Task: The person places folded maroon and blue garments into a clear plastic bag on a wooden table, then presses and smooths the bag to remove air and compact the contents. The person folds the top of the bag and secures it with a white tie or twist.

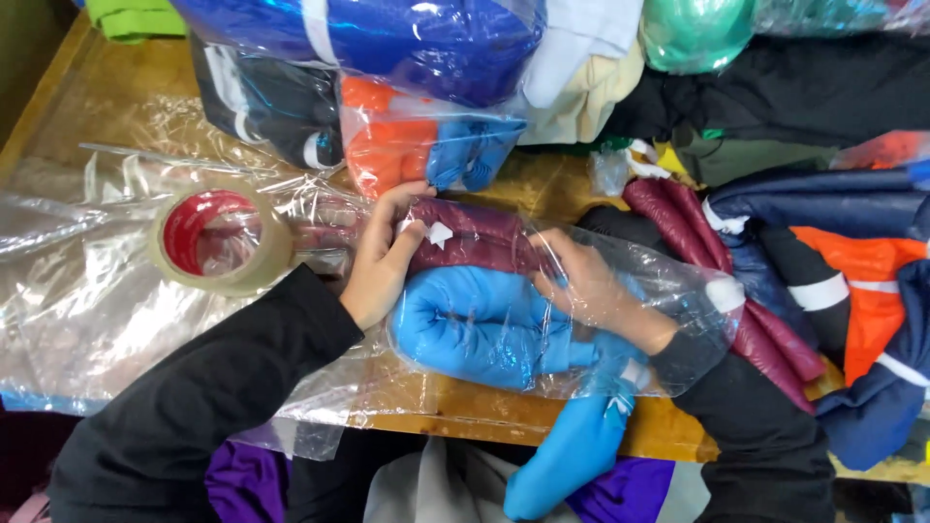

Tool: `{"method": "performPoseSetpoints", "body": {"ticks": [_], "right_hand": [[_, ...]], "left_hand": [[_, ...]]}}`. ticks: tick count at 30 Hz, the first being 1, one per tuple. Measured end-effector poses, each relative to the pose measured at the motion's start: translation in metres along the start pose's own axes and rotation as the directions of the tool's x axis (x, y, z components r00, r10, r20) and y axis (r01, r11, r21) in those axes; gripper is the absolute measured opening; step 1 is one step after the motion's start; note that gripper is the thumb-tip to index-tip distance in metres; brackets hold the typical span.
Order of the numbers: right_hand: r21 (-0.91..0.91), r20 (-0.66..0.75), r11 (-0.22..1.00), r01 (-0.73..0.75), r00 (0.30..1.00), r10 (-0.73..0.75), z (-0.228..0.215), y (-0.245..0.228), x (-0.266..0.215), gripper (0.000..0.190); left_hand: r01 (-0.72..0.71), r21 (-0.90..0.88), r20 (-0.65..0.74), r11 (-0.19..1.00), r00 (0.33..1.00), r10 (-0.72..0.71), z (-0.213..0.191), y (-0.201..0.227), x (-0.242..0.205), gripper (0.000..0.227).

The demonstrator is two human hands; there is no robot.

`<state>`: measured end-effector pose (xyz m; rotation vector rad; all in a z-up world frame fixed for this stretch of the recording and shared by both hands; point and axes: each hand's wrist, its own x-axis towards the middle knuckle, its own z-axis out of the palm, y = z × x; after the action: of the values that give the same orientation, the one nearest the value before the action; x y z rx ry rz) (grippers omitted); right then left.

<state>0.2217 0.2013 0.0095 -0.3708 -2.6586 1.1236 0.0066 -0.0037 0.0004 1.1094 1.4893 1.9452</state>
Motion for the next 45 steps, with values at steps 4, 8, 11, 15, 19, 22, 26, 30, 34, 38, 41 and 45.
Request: {"method": "performPoseSetpoints", "body": {"ticks": [4, 8, 11, 15, 19, 22, 26, 30, 34, 38, 41, 45], "right_hand": [[0.004, 0.017, 1.0, 0.011, 1.0, -0.011, -0.001, -0.008, 0.003, 0.035], [-0.024, 0.005, 1.0, -0.007, 1.0, 0.008, 0.002, -0.001, -0.002, 0.038], [-0.014, -0.01, 1.0, -0.017, 1.0, 0.017, 0.003, -0.001, -0.002, 0.036], [-0.021, -0.027, 1.0, -0.013, 1.0, 0.012, 0.003, 0.009, -0.005, 0.032], [-0.063, -0.039, 0.998, -0.004, 0.999, 0.001, -0.002, 0.002, -0.007, 0.028], [-0.051, -0.041, 0.999, -0.008, 0.999, 0.006, -0.003, 0.005, -0.007, 0.035], [0.019, 0.036, 0.995, 0.102, 0.994, -0.103, -0.003, 0.006, -0.005, 0.05], [0.038, 0.069, 0.976, 0.216, 0.973, -0.218, -0.004, 0.05, -0.006, 0.063], [0.031, 0.05, 0.998, 0.048, 0.997, -0.05, -0.003, 0.02, -0.004, 0.057], [-0.027, 0.012, 0.999, 0.024, 1.0, -0.024, -0.001, 0.022, -0.006, 0.05], [-0.052, -0.003, 0.998, 0.024, 1.0, -0.024, 0.003, 0.028, -0.006, 0.043], [0.036, 0.042, 0.998, 0.055, 0.997, -0.057, 0.002, 0.031, -0.006, 0.018]], "left_hand": [[-0.004, 0.009, -0.007, 1.0, 1.0, 0.004, 0.0, 0.002, 0.001, 0.041], [0.014, 0.012, -0.001, 1.0, 1.0, -0.014, 0.0, -0.002, 0.0, 0.042], [0.021, 0.024, 0.006, 0.999, 1.0, -0.021, -0.002, 0.001, 0.001, 0.042], [0.016, 0.028, 0.018, 0.999, 1.0, -0.017, -0.002, 0.001, 0.001, 0.042], [-0.005, 0.028, 0.008, 1.0, 1.0, 0.005, -0.001, 0.001, 0.001, 0.04], [-0.034, 0.081, 0.015, 0.996, 0.999, 0.033, 0.001, 0.005, -0.003, 0.042], [-0.085, 0.079, 0.016, 0.993, 0.996, 0.084, 0.003, 0.008, -0.01, 0.041], [-0.15, 0.061, 0.047, 0.987, 0.988, 0.147, 0.003, 0.008, -0.01, 0.041], [-0.166, 0.065, 0.067, 0.984, 0.985, 0.162, 0.004, 0.009, -0.011, 0.043], [-0.136, 0.058, 0.065, 0.989, 0.989, 0.132, 0.005, 0.01, -0.009, 0.042], [-0.116, 0.058, 0.056, 0.992, 0.992, 0.113, 0.004, 0.007, -0.007, 0.043], [-0.1, 0.052, 0.045, 0.994, 0.994, 0.098, 0.004, 0.001, -0.006, 0.043]]}}
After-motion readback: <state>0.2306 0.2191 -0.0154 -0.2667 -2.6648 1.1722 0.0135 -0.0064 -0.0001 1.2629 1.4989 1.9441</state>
